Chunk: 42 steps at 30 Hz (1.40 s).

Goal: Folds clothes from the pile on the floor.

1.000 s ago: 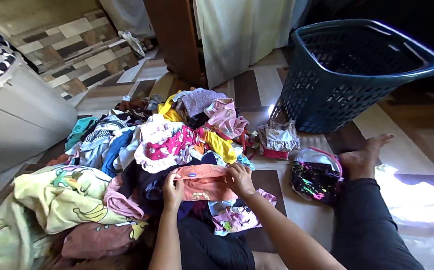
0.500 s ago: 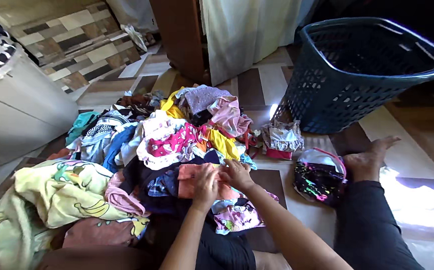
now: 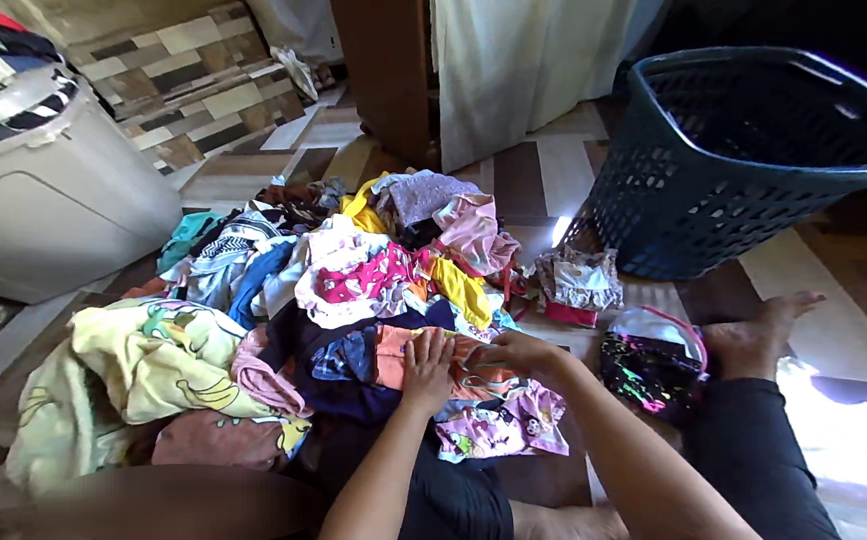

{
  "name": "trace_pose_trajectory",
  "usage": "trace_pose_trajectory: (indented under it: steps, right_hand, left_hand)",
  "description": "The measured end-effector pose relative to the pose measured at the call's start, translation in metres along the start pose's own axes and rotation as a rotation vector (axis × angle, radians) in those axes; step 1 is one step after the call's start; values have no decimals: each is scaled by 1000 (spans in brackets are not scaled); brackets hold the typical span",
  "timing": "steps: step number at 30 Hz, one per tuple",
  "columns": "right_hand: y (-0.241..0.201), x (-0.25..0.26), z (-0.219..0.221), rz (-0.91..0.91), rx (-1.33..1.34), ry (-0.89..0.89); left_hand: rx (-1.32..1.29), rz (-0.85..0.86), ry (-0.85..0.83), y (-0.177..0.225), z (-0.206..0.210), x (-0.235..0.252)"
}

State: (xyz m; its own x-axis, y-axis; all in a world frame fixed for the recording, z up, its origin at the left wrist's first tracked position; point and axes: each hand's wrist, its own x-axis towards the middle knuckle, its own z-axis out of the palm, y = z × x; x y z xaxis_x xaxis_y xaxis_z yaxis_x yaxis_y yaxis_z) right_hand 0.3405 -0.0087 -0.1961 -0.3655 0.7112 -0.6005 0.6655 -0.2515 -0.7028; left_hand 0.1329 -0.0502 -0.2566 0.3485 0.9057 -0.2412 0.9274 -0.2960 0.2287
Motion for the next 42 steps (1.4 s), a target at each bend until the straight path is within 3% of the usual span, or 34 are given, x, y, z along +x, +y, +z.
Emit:
trace_pose_trajectory:
  steps: [2,4,7,9,12,15,20,23,26,32,38,42]
  right_hand:
    - [-5,-13,5,-62,288,30]
    - [-9,-15,17,-136,492,56]
    - [-28,-16,34,-131,683,47]
    - [-47,-19,41,-77,742,30]
    - [-73,-18,51,-42,892,28]
    - [-86,-5,61,-78,1012,39]
    - [-82,2,71,-173,895,90]
    - [-64,-1,71,-197,704,313]
    - [-37,4,75,-98,584,452]
    - [-20,9,100,42,597,309]
    - [-25,28,103,-5,611,348]
    - [-29,30,104,-60,703,364]
  left_hand:
    - [-41,-54,-51,10,-9,1]
    - [-186,-68,26,16,-13,-2]
    - [-677,18,480,15,9,-10]
    - [-1059,86,659,16,20,-16]
    - [-1495,13,627,22,15,-38]
    - [-1729,-144,690,25,20,-53]
    - [-2230,-320,849,11,-4,-48]
    - [-2205,-356,863,10,-12,-48]
    - [-2064,-363,799,7,-12,-47]
    - [-1968,-406,700,-10,-25,-49]
    - [-1525,-439,411,-26,-38,-51]
    - [-1397,-406,482,-41,-44,-50]
